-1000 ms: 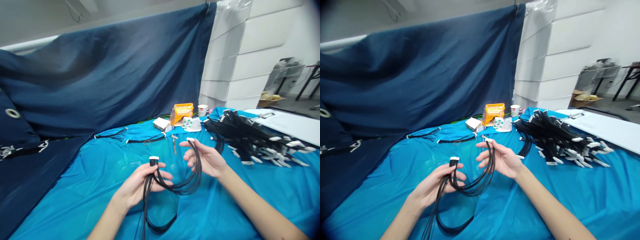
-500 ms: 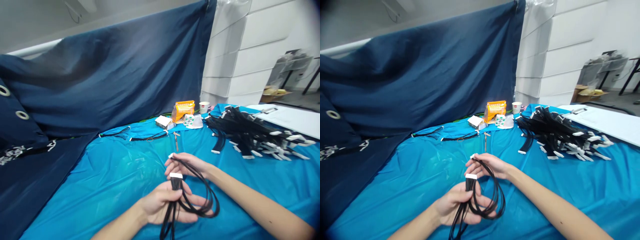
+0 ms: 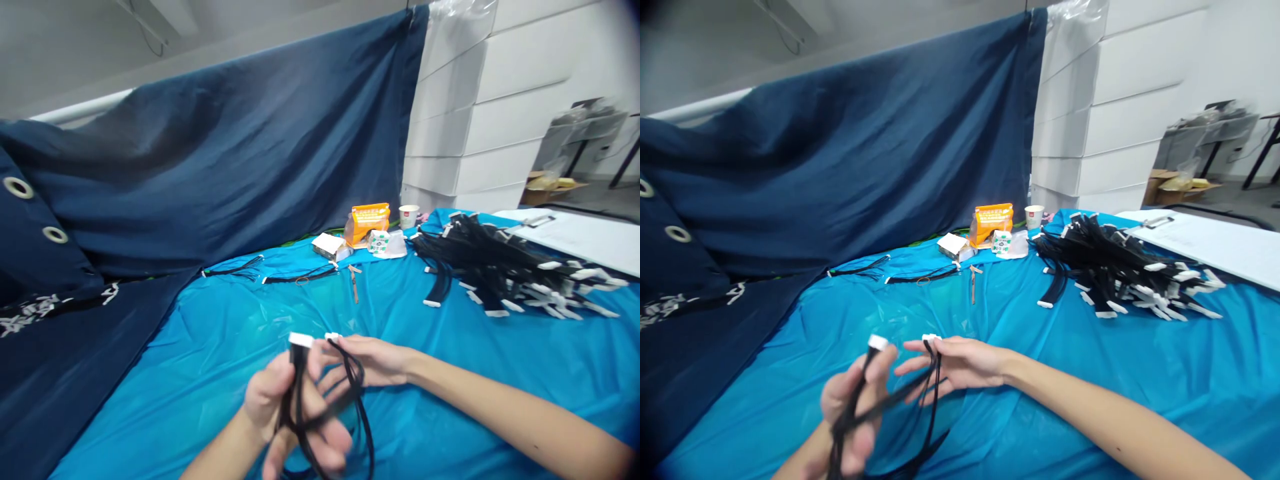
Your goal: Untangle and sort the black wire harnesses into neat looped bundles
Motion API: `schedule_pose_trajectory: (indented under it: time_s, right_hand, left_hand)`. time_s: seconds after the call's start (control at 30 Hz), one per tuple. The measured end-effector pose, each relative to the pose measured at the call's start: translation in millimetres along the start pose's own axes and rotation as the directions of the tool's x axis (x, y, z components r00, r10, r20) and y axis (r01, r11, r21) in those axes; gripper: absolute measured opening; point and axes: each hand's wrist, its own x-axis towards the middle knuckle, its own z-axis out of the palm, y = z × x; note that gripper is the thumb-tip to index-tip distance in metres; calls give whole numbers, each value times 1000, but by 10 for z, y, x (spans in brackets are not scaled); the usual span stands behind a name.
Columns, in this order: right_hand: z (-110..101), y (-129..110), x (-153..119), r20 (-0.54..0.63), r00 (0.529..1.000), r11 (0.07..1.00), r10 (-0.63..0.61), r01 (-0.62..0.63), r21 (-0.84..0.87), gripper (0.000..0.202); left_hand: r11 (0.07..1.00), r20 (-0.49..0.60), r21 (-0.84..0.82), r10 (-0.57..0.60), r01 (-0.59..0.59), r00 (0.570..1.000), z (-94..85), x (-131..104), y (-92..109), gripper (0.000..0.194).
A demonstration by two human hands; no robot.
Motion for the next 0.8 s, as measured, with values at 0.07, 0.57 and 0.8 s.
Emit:
schedule_pose_trajectory:
  time_s: [0.07,0.57,0.8]
  right_hand:
    - [57,-8,17,-22,998,997,-65,66,44,45]
    - [-14,328,132,132,939,922,318,-339,189,55]
    - [0,148,4,241,828,847,506,-530,42,61]
  left_hand:
    - [996,29,-64,57,-55,998,20,-72,177,28]
    - [892,-592,-189,231,-411,772,272,631,121,40]
    - [955,-536,21,261,-296,803,-130,801,126,22]
